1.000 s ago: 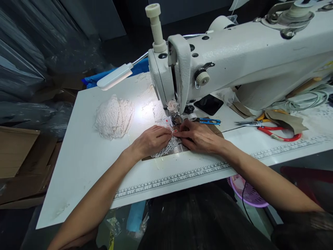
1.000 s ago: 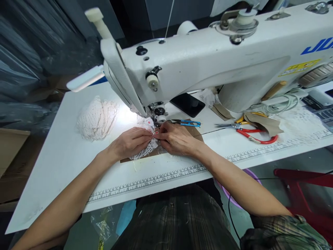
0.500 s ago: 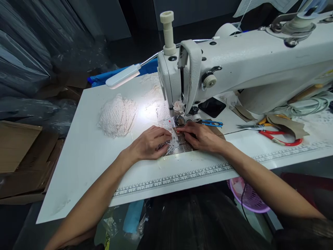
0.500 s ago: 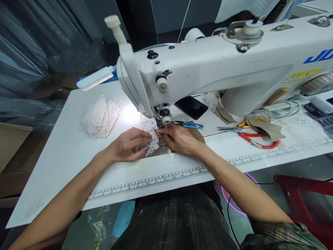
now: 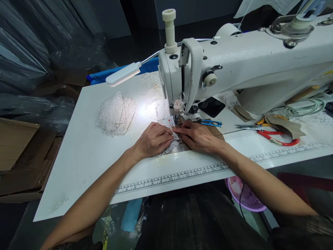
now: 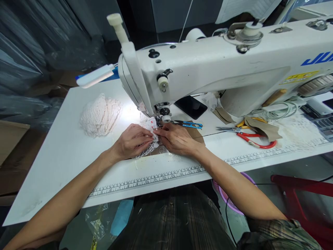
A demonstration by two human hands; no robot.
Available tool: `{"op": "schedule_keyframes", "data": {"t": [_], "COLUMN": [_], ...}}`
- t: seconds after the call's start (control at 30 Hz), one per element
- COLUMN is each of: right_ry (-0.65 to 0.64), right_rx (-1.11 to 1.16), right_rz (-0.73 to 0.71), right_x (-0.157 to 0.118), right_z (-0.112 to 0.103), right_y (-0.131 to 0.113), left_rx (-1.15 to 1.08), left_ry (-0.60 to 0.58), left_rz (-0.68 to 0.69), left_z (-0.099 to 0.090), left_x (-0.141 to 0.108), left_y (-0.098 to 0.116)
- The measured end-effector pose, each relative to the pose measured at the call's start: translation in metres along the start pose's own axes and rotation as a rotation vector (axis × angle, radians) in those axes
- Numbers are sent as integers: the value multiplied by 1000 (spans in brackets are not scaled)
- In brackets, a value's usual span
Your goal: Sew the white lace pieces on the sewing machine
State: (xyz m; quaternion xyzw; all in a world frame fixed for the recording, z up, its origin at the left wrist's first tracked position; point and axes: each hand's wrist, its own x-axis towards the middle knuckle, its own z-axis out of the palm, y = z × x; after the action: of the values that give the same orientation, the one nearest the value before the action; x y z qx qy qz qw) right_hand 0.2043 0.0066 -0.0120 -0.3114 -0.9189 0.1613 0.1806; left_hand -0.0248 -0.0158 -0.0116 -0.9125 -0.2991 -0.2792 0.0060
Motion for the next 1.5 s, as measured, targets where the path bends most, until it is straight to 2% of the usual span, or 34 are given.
{"op": "schedule_keyframes", "data": {"t": [0.2, 0.33, 0.53, 0.67, 0.77, 0.83, 0.9, 1.0, 1.1, 1.2, 1.27, 1.33, 1.4, 1.5], "right_ry": [1, 44, 50, 10, 31, 52, 59, 65, 52, 54, 59, 66, 71, 59], "right_rx": [48, 215, 233, 261, 104, 102, 176, 284, 302, 294, 288, 280, 278, 298], "right_rz": [-5, 11, 52, -35, -9, 52, 61, 114, 201, 210, 201, 202, 212, 231], "right_x": [-1, -4, -5, -4, -6, -6, -5, -4, -6, -7, -7, -7, -8, -8], "right_z": [1, -3, -10, -7, 2, 8, 11, 5, -3, -4, -1, 2, 4, 5], "right_y": [2, 7, 9, 0, -7, -7, -5, -3, -4, -5, -5, -4, -4, -3], "left_rx": [3, -4, -65, -86, -51, 44, 186, 332, 413, 494, 498, 365, 284, 220], "left_ry": [-74, -61, -70, -10, 45, 32, 45, 50, 23, 11, 57, 139, 151, 186], "left_rz": [20, 60, 55, 35, -19, -88, -225, -399, -503, -661, -819, -972, -1013, -1037], "left_z": [2, 1, 4, 8, 5, -1, -9, -24, -40, -60, -76, -90, -99, -103], "left_x": [-2, -1, -2, -2, -1, -1, -2, -6, -10, -17, -26, -37, -49, -64], "left_y": [-1, 1, -1, 2, 8, 9, 8, 6, 3, -11, -25, -40, -51, -58]}}
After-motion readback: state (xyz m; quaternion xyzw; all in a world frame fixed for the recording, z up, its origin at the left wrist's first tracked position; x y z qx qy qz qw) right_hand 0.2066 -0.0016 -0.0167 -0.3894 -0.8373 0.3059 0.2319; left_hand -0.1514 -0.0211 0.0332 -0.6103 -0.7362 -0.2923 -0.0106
